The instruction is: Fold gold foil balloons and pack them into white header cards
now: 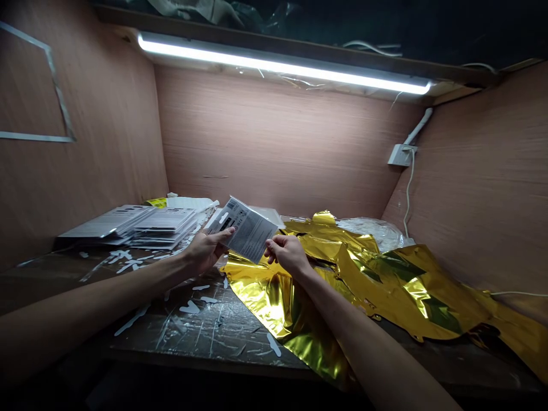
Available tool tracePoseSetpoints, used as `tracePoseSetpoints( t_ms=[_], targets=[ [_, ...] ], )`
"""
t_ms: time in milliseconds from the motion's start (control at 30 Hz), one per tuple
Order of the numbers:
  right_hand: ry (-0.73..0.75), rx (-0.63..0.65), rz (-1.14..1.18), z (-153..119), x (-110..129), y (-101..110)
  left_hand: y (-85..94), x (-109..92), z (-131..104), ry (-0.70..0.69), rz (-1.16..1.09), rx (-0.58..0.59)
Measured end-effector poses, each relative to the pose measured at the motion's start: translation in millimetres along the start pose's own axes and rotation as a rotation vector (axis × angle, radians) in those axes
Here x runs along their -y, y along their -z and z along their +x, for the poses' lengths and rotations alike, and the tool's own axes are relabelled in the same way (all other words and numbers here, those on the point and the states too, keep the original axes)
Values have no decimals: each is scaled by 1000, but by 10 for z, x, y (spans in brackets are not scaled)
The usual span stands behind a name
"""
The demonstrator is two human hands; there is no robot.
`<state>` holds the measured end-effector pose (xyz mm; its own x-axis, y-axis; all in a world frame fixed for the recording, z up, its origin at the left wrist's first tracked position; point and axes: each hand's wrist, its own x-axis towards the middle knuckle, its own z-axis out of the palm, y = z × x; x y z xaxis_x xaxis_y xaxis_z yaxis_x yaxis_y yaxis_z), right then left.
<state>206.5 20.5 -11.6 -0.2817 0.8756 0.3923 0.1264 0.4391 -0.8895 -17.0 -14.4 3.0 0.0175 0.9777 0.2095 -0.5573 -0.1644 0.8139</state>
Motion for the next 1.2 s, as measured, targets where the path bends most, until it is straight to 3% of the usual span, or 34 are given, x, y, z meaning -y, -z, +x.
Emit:
tracePoseSetpoints(
  t_ms=[233, 333, 400, 467, 533, 600, 667, 833, 1033, 1133, 1200],
  targets=[
    [90, 24, -6, -8, 83, 20, -80, 9, -100, 97, -1, -29],
    [69, 168, -73, -30, 142, 6, -87, 42, -110, 106, 19, 51],
    [83, 247, -233, -33, 187, 27, -85, 59, -100, 104, 27, 44],
    [161, 200, -481, -28, 226, 76, -90, 60, -83, 125, 24, -38],
    [273, 65, -725, -25, 253, 129, -109, 46, -74, 173, 19, -103],
    [366, -63, -884, -30, 267, 158, -134, 29, -77, 219, 23, -101],
    [419, -108, -952, -41, 277, 160, -150, 19, -86, 237, 31, -86],
    [487, -84, -1022, -64, 315, 147, -133, 34, -112, 241, 17, -71],
    [550, -70, -1118, -57, 333, 146, -129, 79, -191, 387, 11, 18],
    [491, 3, -1110, 31, 343, 244, -143, 99, -212, 417, 47, 57],
    [388, 90, -1045, 149, 352, 427, -166, 110, -210, 453, 83, 71]
  ],
)
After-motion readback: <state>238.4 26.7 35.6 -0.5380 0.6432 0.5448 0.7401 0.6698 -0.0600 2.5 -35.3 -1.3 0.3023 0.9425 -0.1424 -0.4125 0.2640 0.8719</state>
